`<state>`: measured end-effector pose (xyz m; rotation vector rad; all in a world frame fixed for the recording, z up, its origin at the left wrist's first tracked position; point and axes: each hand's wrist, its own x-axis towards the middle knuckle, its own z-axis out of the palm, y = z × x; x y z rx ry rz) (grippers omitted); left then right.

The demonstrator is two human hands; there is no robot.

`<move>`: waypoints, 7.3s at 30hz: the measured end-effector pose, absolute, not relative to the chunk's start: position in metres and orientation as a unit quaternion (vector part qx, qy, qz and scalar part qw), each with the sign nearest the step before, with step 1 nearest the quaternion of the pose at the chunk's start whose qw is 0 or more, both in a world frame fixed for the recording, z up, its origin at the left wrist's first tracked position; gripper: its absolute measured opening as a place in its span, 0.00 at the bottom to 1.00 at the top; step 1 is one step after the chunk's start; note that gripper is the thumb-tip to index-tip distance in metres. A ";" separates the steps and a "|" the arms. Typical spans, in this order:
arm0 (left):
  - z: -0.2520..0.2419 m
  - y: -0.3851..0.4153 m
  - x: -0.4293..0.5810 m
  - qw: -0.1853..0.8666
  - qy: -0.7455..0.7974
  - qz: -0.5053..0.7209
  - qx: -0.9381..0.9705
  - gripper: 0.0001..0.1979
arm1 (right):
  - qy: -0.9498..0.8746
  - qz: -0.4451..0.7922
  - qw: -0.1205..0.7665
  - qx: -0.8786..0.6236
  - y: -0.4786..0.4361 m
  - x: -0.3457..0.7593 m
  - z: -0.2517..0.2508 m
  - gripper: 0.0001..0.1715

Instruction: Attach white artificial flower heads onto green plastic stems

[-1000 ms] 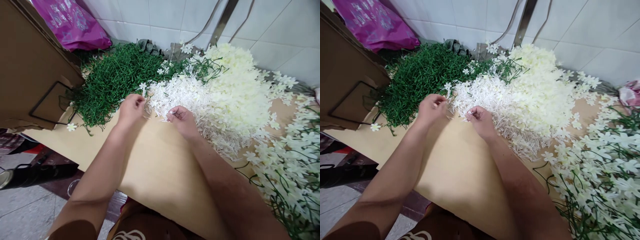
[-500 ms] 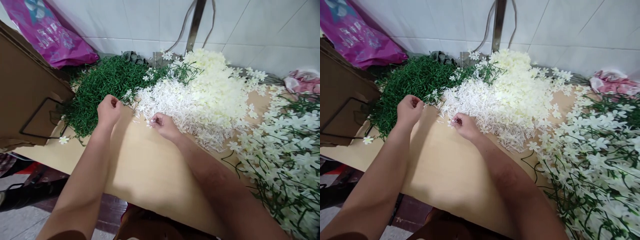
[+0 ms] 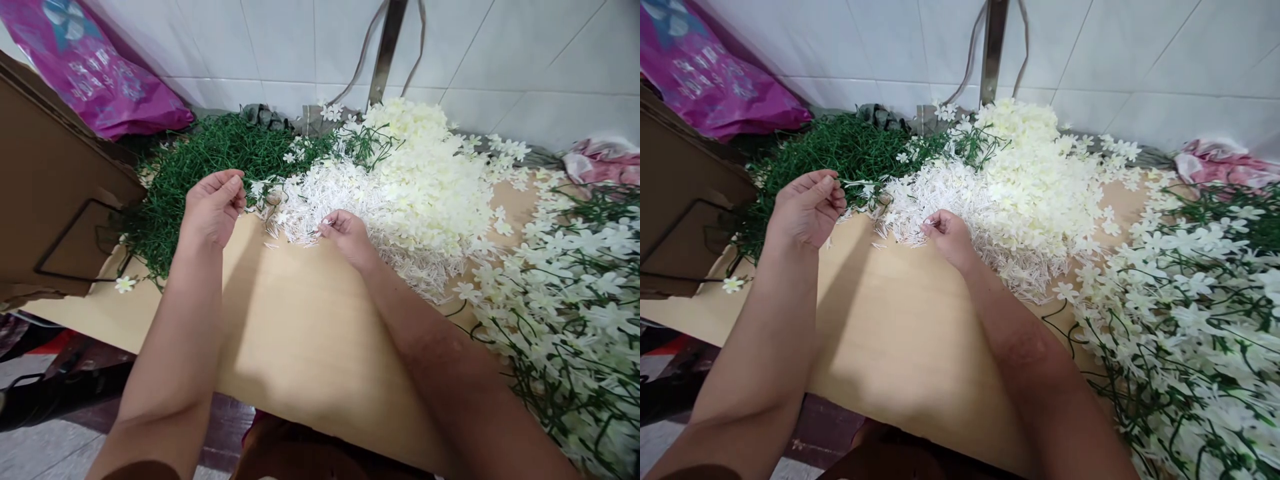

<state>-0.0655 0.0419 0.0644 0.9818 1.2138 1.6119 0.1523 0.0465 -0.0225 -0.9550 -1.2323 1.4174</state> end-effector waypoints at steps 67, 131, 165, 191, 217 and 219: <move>0.000 0.019 -0.018 0.570 0.441 0.276 0.636 0.19 | -0.515 0.712 0.339 -0.336 0.042 0.168 -0.012 0.22; 0.007 0.016 -0.017 0.587 0.451 0.259 0.620 0.22 | -0.474 0.780 0.289 -0.289 0.041 0.175 -0.006 0.18; 0.000 0.017 -0.009 0.521 0.487 0.249 0.655 0.10 | -0.468 0.698 0.301 -0.450 0.035 0.161 -0.002 0.09; 0.013 0.031 -0.036 0.521 0.432 0.590 0.441 0.20 | -0.416 0.781 0.316 -0.341 0.039 0.177 0.016 0.14; 0.019 0.002 -0.008 0.540 0.371 0.094 0.750 0.11 | -0.778 0.173 0.291 -0.529 0.047 0.179 0.012 0.05; 0.019 0.005 -0.014 0.516 0.390 0.114 0.754 0.13 | -0.732 0.227 0.360 -0.532 0.048 0.184 0.017 0.07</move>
